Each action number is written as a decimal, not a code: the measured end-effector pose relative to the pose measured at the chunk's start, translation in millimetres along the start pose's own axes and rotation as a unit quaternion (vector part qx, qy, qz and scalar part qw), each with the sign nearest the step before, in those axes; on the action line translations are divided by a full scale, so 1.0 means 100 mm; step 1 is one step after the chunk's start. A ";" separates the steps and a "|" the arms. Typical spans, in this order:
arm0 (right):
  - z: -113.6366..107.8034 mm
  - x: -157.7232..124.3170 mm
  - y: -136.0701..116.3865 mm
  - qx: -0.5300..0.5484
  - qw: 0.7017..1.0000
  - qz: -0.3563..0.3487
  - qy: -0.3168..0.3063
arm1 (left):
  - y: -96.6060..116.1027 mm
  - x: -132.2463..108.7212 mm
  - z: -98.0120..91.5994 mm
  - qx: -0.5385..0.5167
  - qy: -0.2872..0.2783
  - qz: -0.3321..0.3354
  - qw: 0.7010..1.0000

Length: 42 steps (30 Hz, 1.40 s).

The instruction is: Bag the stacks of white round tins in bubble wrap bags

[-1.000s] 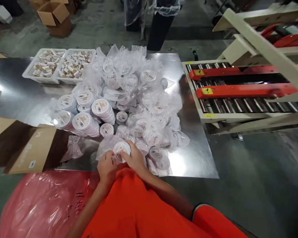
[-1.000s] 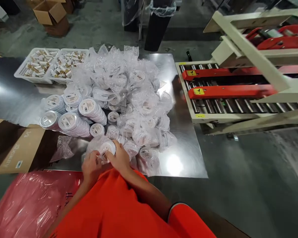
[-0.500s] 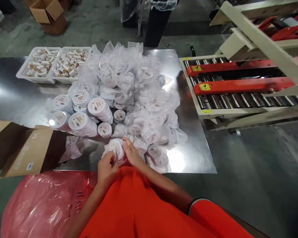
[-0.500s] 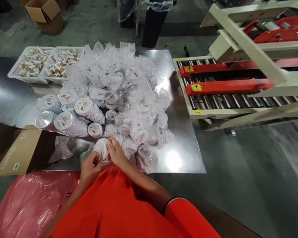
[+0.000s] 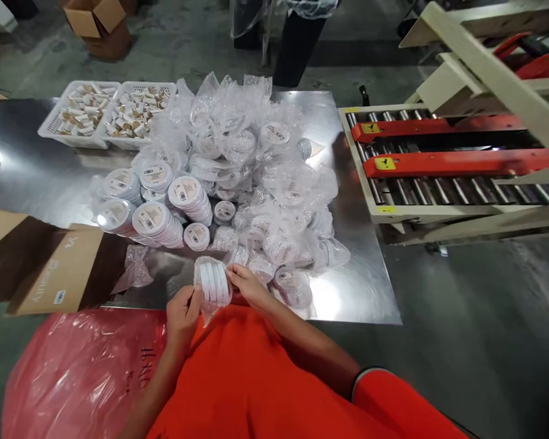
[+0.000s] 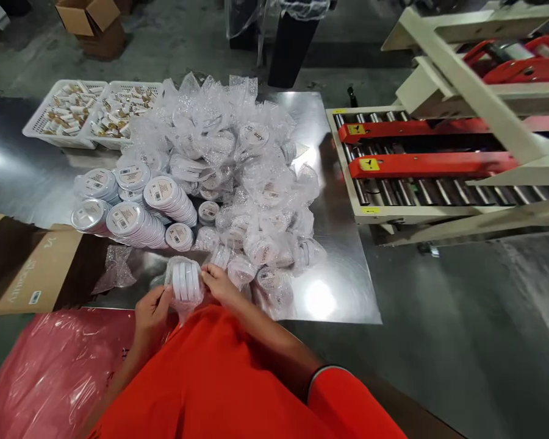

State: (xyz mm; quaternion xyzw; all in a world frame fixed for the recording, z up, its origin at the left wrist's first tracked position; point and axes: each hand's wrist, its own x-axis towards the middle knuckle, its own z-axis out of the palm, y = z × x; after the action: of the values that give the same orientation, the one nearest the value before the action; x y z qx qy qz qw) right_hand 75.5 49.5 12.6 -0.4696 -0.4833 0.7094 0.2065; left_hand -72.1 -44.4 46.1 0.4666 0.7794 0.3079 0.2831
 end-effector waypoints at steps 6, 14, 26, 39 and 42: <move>-0.14 0.05 -0.02 -0.083 0.994 -0.072 -0.002 | -0.07 0.00 -0.07 0.075 0.030 0.021 0.996; 0.01 0.02 0.14 -0.172 0.974 -0.149 -0.019 | -0.13 -0.04 0.04 -0.010 0.016 -0.039 0.999; -0.21 0.26 0.45 -0.451 0.878 -0.143 -0.078 | -0.21 0.26 0.72 -0.093 -0.145 -0.002 0.985; -0.46 0.27 0.61 -0.508 0.840 -0.177 -0.071 | -1.15 0.44 -0.05 0.109 0.124 -0.175 0.971; -0.43 0.32 0.57 -0.529 0.824 -0.181 -0.093 | -1.38 0.68 -0.42 0.184 0.238 -0.199 0.932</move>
State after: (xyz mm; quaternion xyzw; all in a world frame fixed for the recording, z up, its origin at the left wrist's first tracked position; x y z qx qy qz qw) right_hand 106.8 68.7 -56.7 -0.3426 -0.8778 0.3348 0.0048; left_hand -206.2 -43.6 -39.8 0.2583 0.9440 0.1984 0.0537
